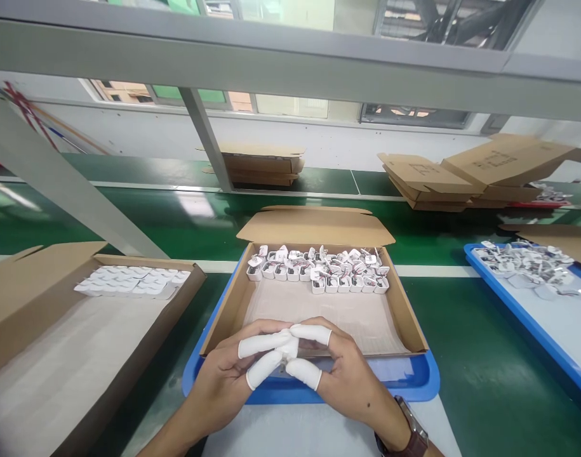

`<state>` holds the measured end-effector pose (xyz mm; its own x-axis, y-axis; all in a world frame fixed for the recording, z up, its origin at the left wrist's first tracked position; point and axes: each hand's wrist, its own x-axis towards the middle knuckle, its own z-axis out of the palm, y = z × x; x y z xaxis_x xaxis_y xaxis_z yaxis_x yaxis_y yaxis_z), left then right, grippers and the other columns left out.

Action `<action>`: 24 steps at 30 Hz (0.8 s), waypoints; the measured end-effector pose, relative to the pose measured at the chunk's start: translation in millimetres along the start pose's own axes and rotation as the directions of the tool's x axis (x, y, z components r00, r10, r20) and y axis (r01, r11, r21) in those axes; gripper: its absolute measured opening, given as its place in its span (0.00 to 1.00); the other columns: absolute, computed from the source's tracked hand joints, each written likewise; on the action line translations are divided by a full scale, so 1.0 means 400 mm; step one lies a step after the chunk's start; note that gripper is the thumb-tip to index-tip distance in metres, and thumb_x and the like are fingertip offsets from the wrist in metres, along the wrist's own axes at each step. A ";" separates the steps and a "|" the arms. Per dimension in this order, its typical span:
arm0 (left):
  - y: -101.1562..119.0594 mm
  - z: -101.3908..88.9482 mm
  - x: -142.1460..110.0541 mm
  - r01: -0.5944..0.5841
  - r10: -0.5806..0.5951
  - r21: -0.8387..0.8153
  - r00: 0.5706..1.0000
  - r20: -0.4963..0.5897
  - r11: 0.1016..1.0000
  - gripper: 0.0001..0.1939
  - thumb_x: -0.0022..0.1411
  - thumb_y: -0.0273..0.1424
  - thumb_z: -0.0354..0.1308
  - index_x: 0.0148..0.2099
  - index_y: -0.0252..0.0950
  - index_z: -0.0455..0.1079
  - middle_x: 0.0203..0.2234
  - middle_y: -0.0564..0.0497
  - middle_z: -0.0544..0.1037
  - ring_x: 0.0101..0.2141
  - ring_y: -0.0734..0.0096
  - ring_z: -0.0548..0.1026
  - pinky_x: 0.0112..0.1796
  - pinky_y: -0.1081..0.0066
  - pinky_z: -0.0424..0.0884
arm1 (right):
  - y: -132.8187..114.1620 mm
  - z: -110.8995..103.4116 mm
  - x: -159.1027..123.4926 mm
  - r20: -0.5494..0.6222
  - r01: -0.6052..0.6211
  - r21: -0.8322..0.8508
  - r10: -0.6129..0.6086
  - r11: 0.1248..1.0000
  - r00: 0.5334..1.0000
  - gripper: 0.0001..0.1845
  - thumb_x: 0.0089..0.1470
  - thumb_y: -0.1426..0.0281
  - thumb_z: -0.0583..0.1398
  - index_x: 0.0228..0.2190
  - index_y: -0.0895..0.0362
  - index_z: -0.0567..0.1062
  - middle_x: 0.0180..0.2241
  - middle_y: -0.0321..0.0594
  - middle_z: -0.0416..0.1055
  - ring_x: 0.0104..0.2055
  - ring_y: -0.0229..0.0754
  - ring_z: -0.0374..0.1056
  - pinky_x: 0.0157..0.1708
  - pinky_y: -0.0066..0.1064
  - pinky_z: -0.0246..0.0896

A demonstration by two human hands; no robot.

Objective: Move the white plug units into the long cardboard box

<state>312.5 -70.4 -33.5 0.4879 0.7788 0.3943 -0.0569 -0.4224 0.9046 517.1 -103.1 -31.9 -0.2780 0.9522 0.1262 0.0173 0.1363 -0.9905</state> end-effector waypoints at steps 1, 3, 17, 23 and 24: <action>-0.001 0.000 0.000 -0.010 0.010 0.011 1.000 -0.001 1.000 0.21 0.68 0.22 0.58 0.57 0.49 0.77 0.53 0.44 0.78 0.51 0.61 0.79 0.49 0.66 0.78 | 0.000 0.000 0.001 -0.003 -0.018 0.033 0.018 0.999 1.000 0.15 0.59 0.70 0.66 0.48 0.49 0.76 0.46 0.40 0.72 0.47 0.42 0.74 0.49 0.34 0.73; -0.001 0.000 -0.001 -0.006 0.006 0.004 1.000 0.007 1.000 0.20 0.68 0.22 0.59 0.56 0.49 0.77 0.51 0.44 0.78 0.50 0.61 0.79 0.49 0.66 0.78 | 0.000 0.001 0.004 -0.023 -0.037 0.105 0.040 0.994 0.999 0.15 0.57 0.70 0.68 0.46 0.50 0.77 0.43 0.38 0.72 0.44 0.41 0.75 0.47 0.33 0.74; 0.008 0.005 -0.001 0.070 -0.062 -0.190 0.997 0.047 0.979 0.24 0.63 0.18 0.62 0.54 0.51 0.78 0.52 0.45 0.76 0.51 0.61 0.78 0.48 0.67 0.78 | 0.003 -0.003 0.002 -0.045 0.027 0.113 -0.022 0.993 0.999 0.15 0.56 0.69 0.69 0.46 0.48 0.80 0.45 0.40 0.72 0.45 0.43 0.76 0.47 0.36 0.75; 0.009 0.002 0.000 0.081 -0.070 -0.217 0.996 0.057 0.973 0.22 0.64 0.18 0.62 0.54 0.49 0.79 0.53 0.43 0.76 0.51 0.59 0.79 0.49 0.66 0.78 | 0.007 -0.003 -0.001 -0.032 0.067 0.074 -0.064 0.995 0.997 0.15 0.58 0.69 0.67 0.48 0.48 0.79 0.44 0.40 0.72 0.45 0.42 0.75 0.47 0.36 0.75; 0.009 0.002 0.000 0.082 -0.071 -0.233 0.996 0.055 0.969 0.22 0.64 0.19 0.62 0.54 0.48 0.79 0.53 0.43 0.76 0.50 0.59 0.79 0.48 0.66 0.79 | 0.007 -0.003 0.000 -0.035 0.064 0.083 -0.061 0.995 0.998 0.15 0.58 0.69 0.68 0.48 0.48 0.79 0.44 0.40 0.72 0.45 0.42 0.76 0.47 0.35 0.75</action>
<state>313.0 -72.3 -30.2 0.5382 0.7799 0.3195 -0.2182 -0.2372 0.9466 518.1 -102.5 -34.4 -0.2449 0.9511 0.1882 -0.0797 0.1737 -0.9816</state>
